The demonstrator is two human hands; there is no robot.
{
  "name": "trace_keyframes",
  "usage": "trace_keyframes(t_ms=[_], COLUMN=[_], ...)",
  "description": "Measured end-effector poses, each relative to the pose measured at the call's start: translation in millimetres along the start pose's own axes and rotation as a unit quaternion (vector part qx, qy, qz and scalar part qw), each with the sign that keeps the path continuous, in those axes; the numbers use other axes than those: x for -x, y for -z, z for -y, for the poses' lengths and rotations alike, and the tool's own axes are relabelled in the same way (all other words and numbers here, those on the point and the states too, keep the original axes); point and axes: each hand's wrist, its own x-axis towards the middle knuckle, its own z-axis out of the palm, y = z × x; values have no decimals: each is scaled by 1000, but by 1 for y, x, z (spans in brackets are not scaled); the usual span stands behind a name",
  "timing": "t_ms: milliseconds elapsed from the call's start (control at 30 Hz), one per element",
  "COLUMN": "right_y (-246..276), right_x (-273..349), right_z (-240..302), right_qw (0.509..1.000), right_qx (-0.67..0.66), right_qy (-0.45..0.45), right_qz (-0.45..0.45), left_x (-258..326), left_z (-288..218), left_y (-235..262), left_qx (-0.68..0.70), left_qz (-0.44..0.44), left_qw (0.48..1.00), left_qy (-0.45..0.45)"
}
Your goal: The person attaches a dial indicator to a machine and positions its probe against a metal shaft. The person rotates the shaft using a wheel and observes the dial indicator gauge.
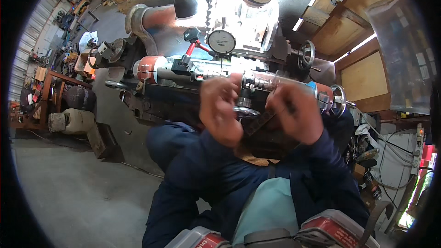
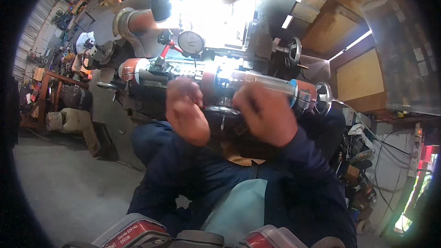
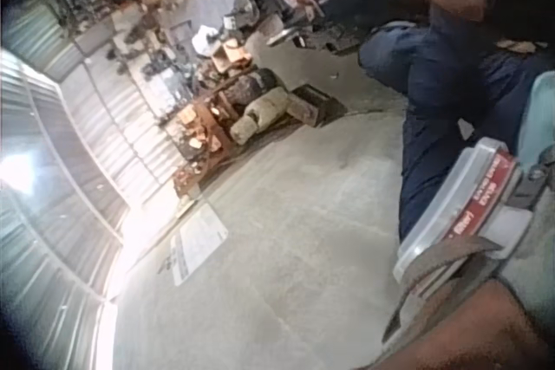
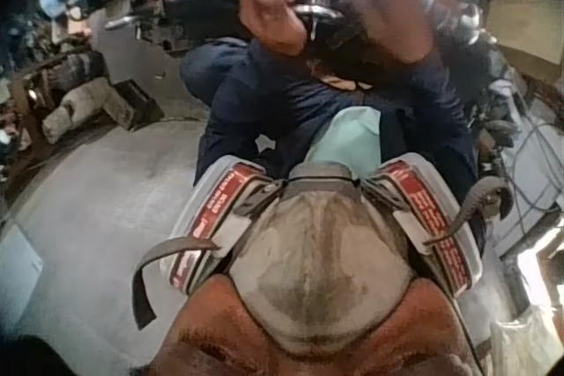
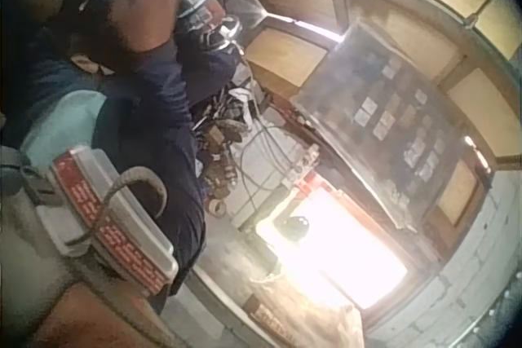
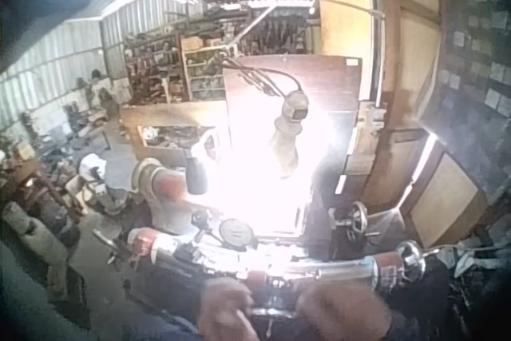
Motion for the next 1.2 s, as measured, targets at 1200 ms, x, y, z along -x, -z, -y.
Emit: trace_keyframes(t_ms=[1200], right_y=[-14], right_x=[-105], right_z=[-69], right_qw=[922], right_qx=[-372], right_qy=[-112], right_qz=[-6], left_x=[-8], left_z=[41], left_y=[37], left_qx=[132], left_qz=[-220], left_qw=[842], left_qy=[475])
